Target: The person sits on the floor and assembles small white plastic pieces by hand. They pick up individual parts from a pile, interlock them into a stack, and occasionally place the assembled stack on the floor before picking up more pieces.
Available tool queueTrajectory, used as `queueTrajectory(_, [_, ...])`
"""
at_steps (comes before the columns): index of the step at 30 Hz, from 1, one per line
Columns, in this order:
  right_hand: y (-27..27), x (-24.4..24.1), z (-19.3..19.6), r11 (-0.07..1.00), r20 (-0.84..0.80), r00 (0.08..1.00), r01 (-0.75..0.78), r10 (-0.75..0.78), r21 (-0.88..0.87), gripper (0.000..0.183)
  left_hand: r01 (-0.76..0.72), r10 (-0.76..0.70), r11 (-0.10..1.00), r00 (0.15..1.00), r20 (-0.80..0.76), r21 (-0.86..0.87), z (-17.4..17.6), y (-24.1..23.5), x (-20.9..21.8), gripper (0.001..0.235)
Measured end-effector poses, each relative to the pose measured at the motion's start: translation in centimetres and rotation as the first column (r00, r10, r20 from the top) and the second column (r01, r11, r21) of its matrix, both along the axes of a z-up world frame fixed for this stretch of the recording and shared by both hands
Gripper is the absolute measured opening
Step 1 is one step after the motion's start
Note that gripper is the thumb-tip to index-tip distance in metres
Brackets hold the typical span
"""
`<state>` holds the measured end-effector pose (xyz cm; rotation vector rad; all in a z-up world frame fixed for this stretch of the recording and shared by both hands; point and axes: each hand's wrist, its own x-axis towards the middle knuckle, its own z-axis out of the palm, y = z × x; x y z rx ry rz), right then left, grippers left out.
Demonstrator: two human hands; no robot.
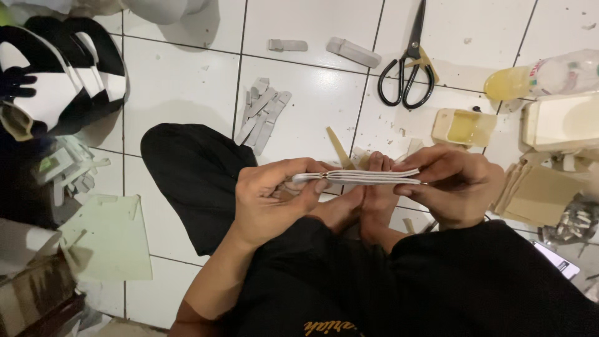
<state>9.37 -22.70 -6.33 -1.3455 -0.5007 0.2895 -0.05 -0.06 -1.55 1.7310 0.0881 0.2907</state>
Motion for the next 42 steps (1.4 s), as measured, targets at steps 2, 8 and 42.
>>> queueTrajectory(2, [0.2,-0.2,0.3,0.999,-0.002,1.000,0.026,-0.027,-0.037,0.027,-0.003,0.003,1.000,1.000,-0.004,0.002,0.1,0.0,0.0,0.018])
queueTrajectory(8, [1.1,0.1,0.3,0.997,0.002,0.998,0.070,-0.070,0.010,0.028,-0.023,0.021,0.998,1.000,-0.021,-0.061,-0.4,0.1,0.3,0.014])
queueTrajectory(42, [2.0,1.1,-4.0,0.979,-0.594,0.779,0.147,-0.201,-0.139,0.044,-0.337,0.129,0.824,0.894,-0.429,-0.455,-6.7,-0.4,2.2,0.018])
